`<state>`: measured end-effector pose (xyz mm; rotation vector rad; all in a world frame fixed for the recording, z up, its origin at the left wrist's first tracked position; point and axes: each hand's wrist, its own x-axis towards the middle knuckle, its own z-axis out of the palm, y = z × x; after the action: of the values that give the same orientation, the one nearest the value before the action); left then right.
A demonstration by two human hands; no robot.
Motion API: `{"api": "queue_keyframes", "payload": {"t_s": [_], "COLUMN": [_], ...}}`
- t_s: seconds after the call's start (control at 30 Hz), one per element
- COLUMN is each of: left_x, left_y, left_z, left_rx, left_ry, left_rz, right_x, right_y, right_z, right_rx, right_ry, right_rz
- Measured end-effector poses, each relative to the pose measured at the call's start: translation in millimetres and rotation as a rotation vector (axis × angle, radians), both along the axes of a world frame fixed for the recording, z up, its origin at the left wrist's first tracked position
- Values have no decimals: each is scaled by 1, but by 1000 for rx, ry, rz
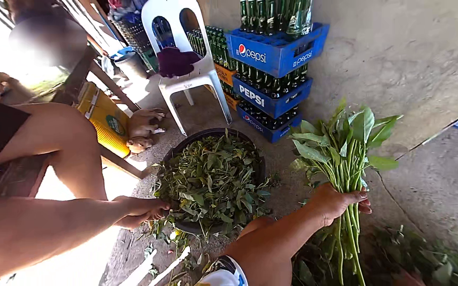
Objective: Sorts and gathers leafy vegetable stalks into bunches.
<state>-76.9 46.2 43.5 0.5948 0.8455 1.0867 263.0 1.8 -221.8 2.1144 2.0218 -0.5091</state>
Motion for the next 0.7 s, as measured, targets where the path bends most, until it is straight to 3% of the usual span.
{"api": "queue_keyframes", "payload": {"t_s": [0.07,0.1,0.13,0.2,0.27,0.33,0.43,0.6,0.7], "left_x": [5,7,10,15,20,24,28,28,28], "left_y": [3,4,4,3,-1,-5,-12,-25,-30], "left_z": [-3,-4,-4,-6,-7,-7,-7,-6,-6], "left_rx": [-3,0,2,1,12,45,106,140,194], "left_ry": [6,7,10,31,75,122,49,-227,-358], "left_rz": [-12,-21,-29,-49,-76,-120,-187,-230,-261], "right_x": [26,-5,-36,-84,-118,-144,-169,-174,-172], "right_y": [10,6,11,12,3,-9,-33,-56,-69], "right_z": [-37,27,76,131,161,182,203,215,216], "right_rx": [750,410,269,361,447,415,307,212,130], "right_ry": [191,260,395,681,979,1210,1323,1501,1634], "right_rz": [302,48,-161,-330,-302,-244,-157,-315,-310]}}
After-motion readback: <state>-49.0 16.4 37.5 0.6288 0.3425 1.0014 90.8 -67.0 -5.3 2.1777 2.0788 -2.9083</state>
